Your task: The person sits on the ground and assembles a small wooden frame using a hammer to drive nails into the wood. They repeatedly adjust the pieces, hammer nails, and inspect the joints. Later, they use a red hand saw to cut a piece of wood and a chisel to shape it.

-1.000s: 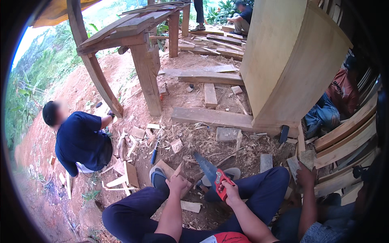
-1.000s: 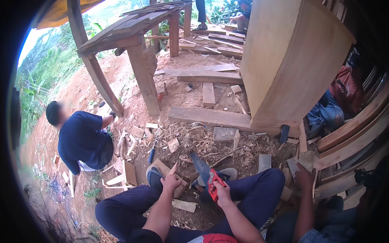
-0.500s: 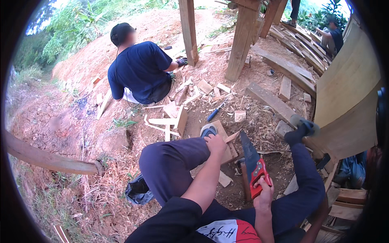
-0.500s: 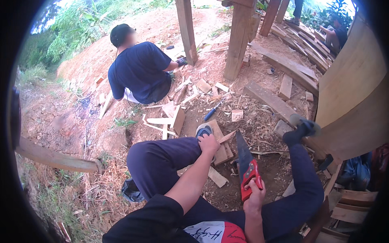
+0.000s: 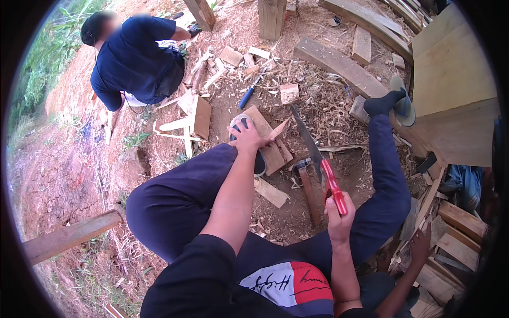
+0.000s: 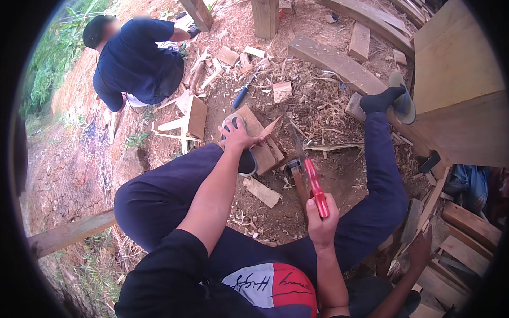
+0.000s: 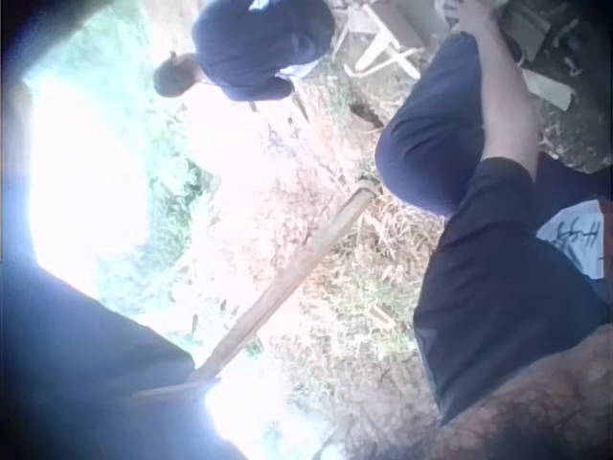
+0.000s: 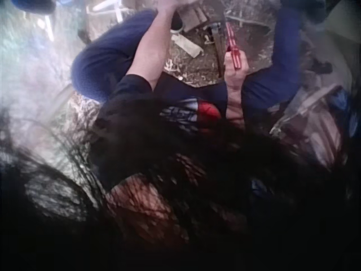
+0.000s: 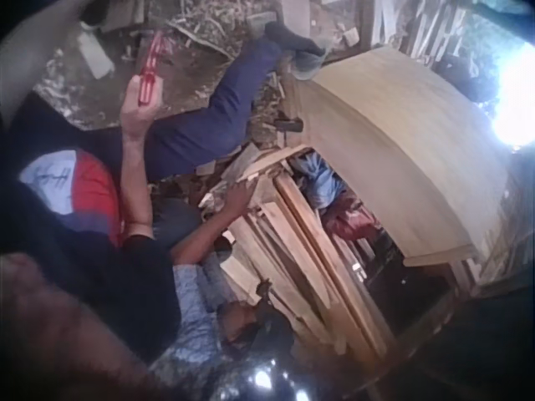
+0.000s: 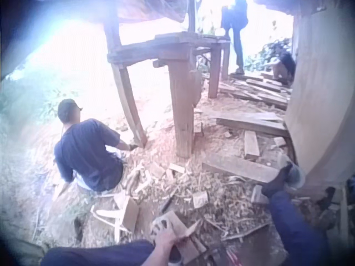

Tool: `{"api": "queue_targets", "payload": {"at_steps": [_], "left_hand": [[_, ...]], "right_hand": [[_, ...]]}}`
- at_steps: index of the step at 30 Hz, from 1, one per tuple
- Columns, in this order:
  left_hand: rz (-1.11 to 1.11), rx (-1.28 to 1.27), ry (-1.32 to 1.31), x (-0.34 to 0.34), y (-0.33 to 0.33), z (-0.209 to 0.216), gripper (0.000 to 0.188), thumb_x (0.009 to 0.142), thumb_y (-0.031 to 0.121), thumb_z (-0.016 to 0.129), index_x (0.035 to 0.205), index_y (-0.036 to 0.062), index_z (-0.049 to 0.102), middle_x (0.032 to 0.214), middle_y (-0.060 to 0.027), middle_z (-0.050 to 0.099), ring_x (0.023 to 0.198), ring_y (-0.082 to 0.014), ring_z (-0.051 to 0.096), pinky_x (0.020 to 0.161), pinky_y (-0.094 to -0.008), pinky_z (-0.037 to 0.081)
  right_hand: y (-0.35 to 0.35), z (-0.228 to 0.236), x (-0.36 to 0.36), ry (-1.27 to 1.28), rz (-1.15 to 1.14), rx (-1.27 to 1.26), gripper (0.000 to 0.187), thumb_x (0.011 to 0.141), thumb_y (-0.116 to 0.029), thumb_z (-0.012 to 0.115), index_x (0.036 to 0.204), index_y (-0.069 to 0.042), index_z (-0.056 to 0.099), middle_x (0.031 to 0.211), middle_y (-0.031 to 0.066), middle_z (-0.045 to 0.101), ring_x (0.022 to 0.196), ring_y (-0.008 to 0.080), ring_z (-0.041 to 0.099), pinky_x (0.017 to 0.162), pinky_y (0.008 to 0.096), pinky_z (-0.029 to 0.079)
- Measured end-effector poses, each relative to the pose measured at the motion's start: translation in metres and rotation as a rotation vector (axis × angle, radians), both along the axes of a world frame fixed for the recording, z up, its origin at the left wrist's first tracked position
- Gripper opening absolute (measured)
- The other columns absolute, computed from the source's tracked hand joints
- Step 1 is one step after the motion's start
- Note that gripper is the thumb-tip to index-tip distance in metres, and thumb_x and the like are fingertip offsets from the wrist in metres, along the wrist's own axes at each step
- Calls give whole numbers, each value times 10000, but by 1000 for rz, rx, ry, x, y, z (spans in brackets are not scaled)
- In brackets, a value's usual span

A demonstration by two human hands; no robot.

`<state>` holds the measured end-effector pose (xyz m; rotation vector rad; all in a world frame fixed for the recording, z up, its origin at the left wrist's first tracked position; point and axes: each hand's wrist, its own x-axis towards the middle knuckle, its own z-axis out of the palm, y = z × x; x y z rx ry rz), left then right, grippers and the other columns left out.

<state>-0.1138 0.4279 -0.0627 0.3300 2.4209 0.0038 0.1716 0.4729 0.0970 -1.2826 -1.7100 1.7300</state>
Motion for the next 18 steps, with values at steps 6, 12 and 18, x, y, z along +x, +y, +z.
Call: {"api": "queue_targets", "payload": {"at_steps": [6, 12, 18], "left_hand": [[-34, -101, 0, -15, 9, -19, 1158, 581, 655, 769, 1489, 210, 205, 1545, -196, 107, 1352, -540, 170, 976, -674, 317], [-55, -167, 41, -11, 21, -14, 1135, 607, 628, 773, 1495, 206, 206, 1520, -176, 192, 1329, -531, 224, 918, -696, 342], [-9, -158, 29, -18, 24, -26, 1009, 720, 523, 731, 1503, 185, 193, 1484, -187, 233, 1311, -530, 245, 898, -728, 325]], "right_hand": [[-4, -13, -13, -47, 120, 95, 159, 882, -141, 616, 900, -1, 543, 661, 34, 603, 572, 77, 538, 541, 241, 432], [7, -26, -30, -79, 268, 152, 172, 874, -151, 638, 886, -5, 547, 663, 79, 628, 550, 160, 590, 550, 298, 464], [21, -37, -58, -195, 398, 290, 173, 861, -162, 650, 856, -13, 561, 609, 94, 557, 528, 258, 574, 523, 350, 441]]}}
